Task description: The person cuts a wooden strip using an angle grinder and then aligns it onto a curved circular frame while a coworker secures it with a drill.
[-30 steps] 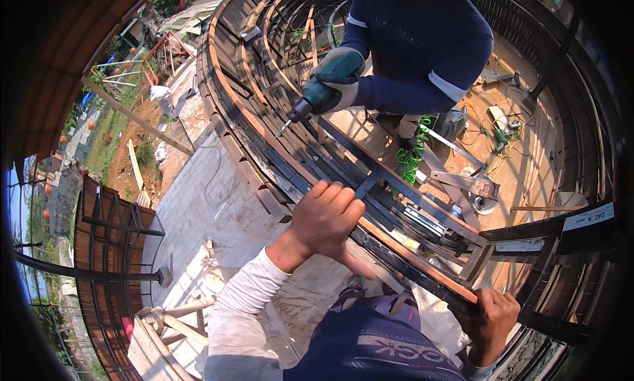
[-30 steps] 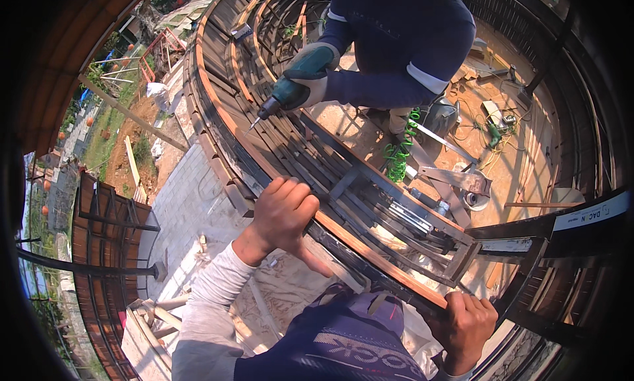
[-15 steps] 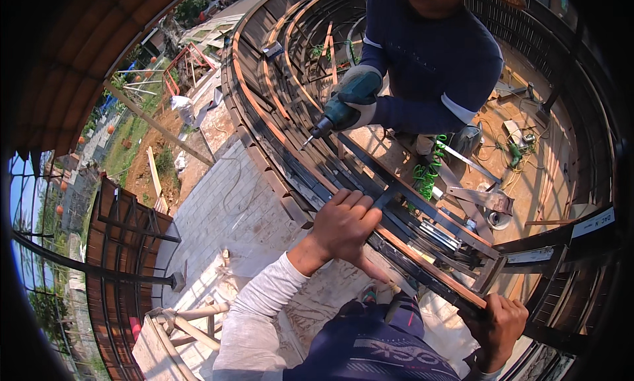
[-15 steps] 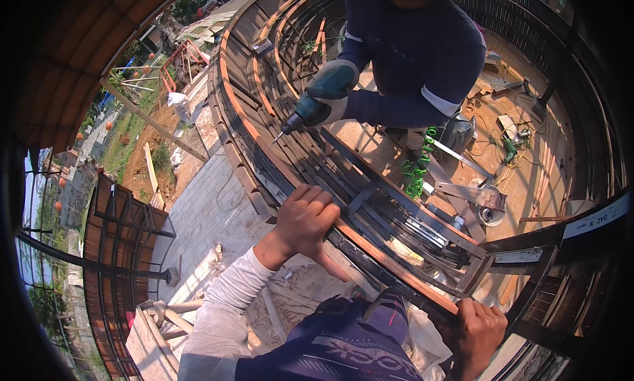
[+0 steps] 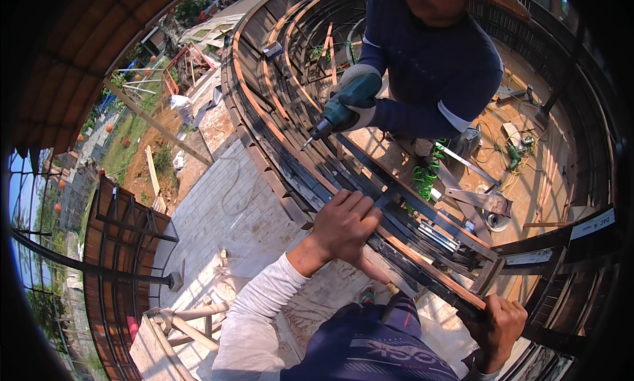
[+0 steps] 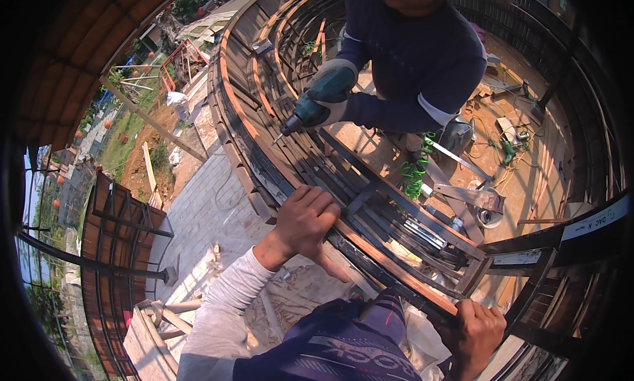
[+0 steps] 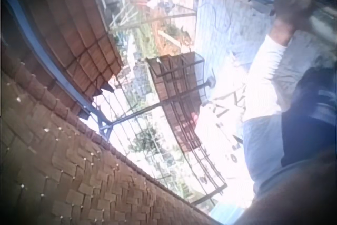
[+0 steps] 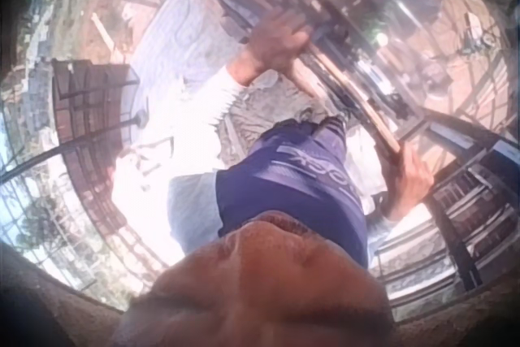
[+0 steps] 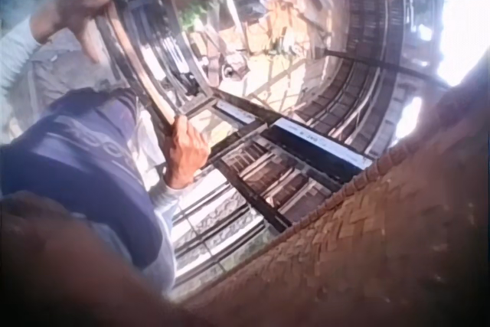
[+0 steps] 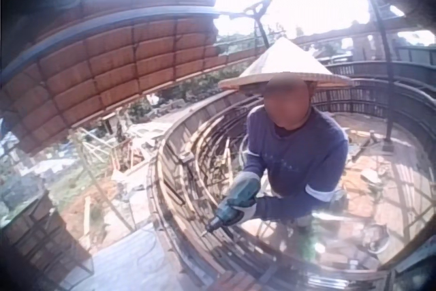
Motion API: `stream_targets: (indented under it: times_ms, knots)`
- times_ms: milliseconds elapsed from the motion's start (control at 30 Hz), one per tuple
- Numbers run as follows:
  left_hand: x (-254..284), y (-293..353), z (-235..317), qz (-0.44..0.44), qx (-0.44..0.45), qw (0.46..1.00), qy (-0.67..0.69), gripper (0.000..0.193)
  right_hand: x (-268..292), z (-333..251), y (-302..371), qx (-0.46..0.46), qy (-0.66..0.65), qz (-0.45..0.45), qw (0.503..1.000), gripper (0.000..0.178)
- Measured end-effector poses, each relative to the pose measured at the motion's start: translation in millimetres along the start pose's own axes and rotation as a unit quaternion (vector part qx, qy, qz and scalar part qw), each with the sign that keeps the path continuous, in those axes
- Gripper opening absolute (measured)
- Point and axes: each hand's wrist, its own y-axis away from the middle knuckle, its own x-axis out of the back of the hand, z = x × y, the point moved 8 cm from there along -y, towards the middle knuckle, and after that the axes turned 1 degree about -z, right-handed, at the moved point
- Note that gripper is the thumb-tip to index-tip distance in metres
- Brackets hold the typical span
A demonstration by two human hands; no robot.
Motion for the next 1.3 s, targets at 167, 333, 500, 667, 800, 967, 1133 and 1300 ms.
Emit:
stream_targets:
  times_ms: [167,333,500,667,800,967,1133,1300]
  knots:
    - [0,-1,0,-0.002,0.005,1.0,0.01,0.101,0,0,0,0.0,0.006,-0.008,1.0,0.046]
    - [-1,-2,0,-0.006,-0.001,1.0,0.001,0.102,0,-1,0,0.003,0.01,-0.01,1.0,0.047]
    - [5,-5,2,0.005,-0.013,1.0,-0.004,0.102,0,0,0,0.007,0.006,-0.011,1.0,0.047]
    - [2,-6,2,-0.016,-0.002,1.0,-0.008,0.102,-1,1,-1,0.006,0.007,-0.016,1.0,0.045]
    - [0,-5,1,-0.017,-0.002,1.0,-0.002,0.102,0,-1,-2,0.007,0.008,-0.009,1.0,0.047]
    - [2,-6,1,0.013,-0.004,1.0,0.009,0.102,-4,4,1,0.011,-0.002,-0.022,1.0,0.052]
    - [-10,-1,-2,-0.018,0.003,1.0,0.0,0.094,2,-1,-7,0.01,0.001,-0.007,1.0,0.033]
    - [-12,0,-4,-0.014,-0.012,1.0,-0.007,0.087,0,0,-5,0.019,0.0,-0.01,1.0,0.034]
